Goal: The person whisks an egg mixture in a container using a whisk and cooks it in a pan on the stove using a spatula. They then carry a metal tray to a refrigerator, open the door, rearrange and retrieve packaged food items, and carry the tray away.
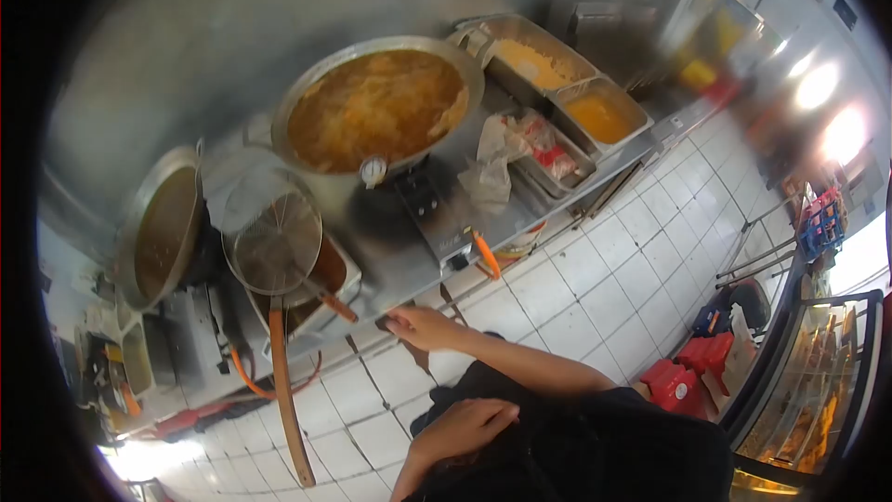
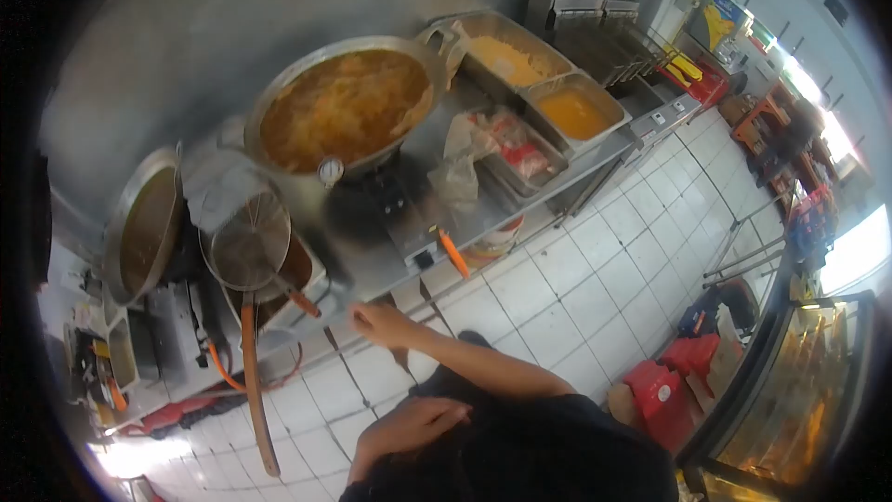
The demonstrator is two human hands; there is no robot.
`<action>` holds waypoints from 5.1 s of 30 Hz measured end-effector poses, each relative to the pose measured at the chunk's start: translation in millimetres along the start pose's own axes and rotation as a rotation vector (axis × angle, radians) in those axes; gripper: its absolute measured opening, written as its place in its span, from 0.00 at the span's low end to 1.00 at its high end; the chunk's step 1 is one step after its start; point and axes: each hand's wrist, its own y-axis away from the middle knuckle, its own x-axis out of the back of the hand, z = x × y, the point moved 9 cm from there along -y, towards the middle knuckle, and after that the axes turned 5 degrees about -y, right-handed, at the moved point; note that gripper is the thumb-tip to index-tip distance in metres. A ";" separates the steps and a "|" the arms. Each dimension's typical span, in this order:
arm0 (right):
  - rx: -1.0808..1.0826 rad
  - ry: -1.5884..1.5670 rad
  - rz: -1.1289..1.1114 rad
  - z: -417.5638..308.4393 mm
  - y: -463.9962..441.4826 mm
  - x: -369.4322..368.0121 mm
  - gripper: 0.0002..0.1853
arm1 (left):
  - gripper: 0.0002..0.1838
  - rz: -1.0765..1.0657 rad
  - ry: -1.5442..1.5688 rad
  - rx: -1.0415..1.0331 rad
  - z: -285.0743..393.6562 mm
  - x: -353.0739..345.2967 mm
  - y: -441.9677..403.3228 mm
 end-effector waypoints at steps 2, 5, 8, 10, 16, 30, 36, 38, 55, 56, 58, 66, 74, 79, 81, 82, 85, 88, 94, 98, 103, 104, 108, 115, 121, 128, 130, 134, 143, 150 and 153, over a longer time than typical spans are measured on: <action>-0.023 0.165 -0.004 45.6 55.6 20.7 0.25 | 0.23 0.050 0.186 0.083 -32.3 5.6 -1.3; -0.422 0.352 -0.429 160.9 149.3 26.8 0.28 | 0.20 0.297 0.460 0.282 -103.6 0.9 -13.9; -0.299 0.026 -0.678 185.0 178.5 44.9 0.26 | 0.19 0.363 0.428 0.412 -103.8 17.4 -55.1; -0.400 -0.047 -0.715 139.5 195.6 77.2 0.26 | 0.20 0.318 0.382 0.388 -93.0 16.3 -91.7; 0.088 0.183 -1.104 143.4 193.0 88.6 0.28 | 0.21 0.312 0.302 0.311 -120.4 34.6 -159.5; -0.766 -1.410 -0.292 115.4 38.4 -130.5 0.30 | 0.29 1.437 -0.225 0.151 -183.5 44.6 6.7; -0.603 -1.231 -1.251 -105.4 109.9 -281.8 0.27 | 0.37 1.215 1.537 0.032 -351.9 -30.3 193.0; -0.523 -1.255 -1.553 -118.0 129.4 -364.5 0.29 | 0.38 1.171 1.711 -0.169 -313.7 -32.8 248.2; -0.998 -0.443 0.146 138.4 -73.1 -491.3 0.28 | 0.31 1.636 1.101 0.309 -451.8 35.8 758.2; -0.911 -0.267 0.248 112.7 -101.7 -506.6 0.26 | 0.27 1.813 0.960 0.616 -484.9 6.9 820.6; -0.672 -0.107 0.150 30.5 -177.3 -573.7 0.25 | 0.17 1.973 0.794 1.077 -569.0 -104.5 923.1; -0.107 0.143 -0.808 -295.9 -311.9 -949.5 0.22 | 0.11 2.370 2.217 0.624 -561.9 -427.8 969.3; 0.414 0.234 -1.179 -427.3 -369.8 -1322.1 0.29 | 0.21 2.089 2.404 0.790 -712.7 -308.8 1142.4; 0.285 -0.156 -0.804 -596.1 -516.9 -1433.8 0.30 | 0.30 1.763 1.860 0.956 -890.3 -162.4 1425.9; 0.436 -0.252 -0.516 -655.5 -584.8 -1453.1 0.30 | 0.37 1.835 1.287 1.028 -871.6 79.0 1574.3; 0.547 -0.278 -0.390 -679.3 -616.6 -1468.6 0.29 | 0.38 1.824 1.029 1.023 -887.9 170.7 1636.3; 0.782 -0.013 -0.097 -725.9 -682.5 -1521.5 0.30 | 0.40 1.863 0.840 0.571 -869.1 437.6 1733.9; 0.748 0.085 -0.132 -717.1 -742.1 -1610.8 0.30 | 0.37 1.762 0.649 0.331 -911.0 615.5 1782.6; 0.433 -0.479 -0.124 -733.8 -746.7 -1675.0 0.12 | 0.37 1.173 1.069 0.004 -981.5 734.8 1757.0; 0.407 -0.418 0.075 -746.4 -769.5 -1666.7 0.11 | 0.31 0.882 0.975 -0.168 -1021.5 781.1 1724.7; 0.258 -0.402 0.483 -791.5 -766.1 -1640.4 0.17 | 0.33 0.896 0.746 -0.048 -1045.5 795.6 1733.1; 0.231 -0.497 0.559 -795.8 -766.2 -1635.5 0.17 | 0.33 0.856 0.818 -0.020 -1042.9 789.8 1729.6; 0.191 -0.295 0.802 -775.6 -760.8 -1644.3 0.17 | 0.35 0.593 1.057 -0.170 -959.5 791.8 1713.5; 0.215 -0.386 1.202 -738.9 -726.0 -1620.7 0.15 | 0.36 0.618 1.340 -0.277 -964.5 789.1 1699.7; 0.143 -0.280 0.989 -765.5 -740.6 -1617.9 0.21 | 0.43 0.769 1.294 -0.143 -1009.2 780.7 1692.9; 0.062 -0.226 0.930 -793.5 -759.9 -1617.5 0.21 | 0.43 0.793 1.135 -0.103 -986.5 799.0 1696.0; 0.256 -0.482 1.025 -803.2 -749.0 -1603.8 0.20 | 0.43 0.819 1.052 -0.081 -1009.8 787.7 1692.0; 0.061 -0.132 0.635 -752.7 -784.7 -1636.6 0.15 | 0.42 0.800 1.076 -0.077 -988.8 796.6 1701.1; 0.131 -0.323 0.693 -787.6 -779.0 -1612.8 0.07 | 0.38 0.801 1.367 -0.136 -991.0 781.9 1701.1; -0.055 -0.278 0.411 -739.6 -780.4 -1634.0 0.17 | 0.40 0.829 1.374 -0.178 -981.3 786.6 1700.6; -0.057 -0.413 0.530 -735.8 -765.1 -1625.1 0.18 | 0.41 0.845 1.363 -0.209 -994.9 782.5 1693.6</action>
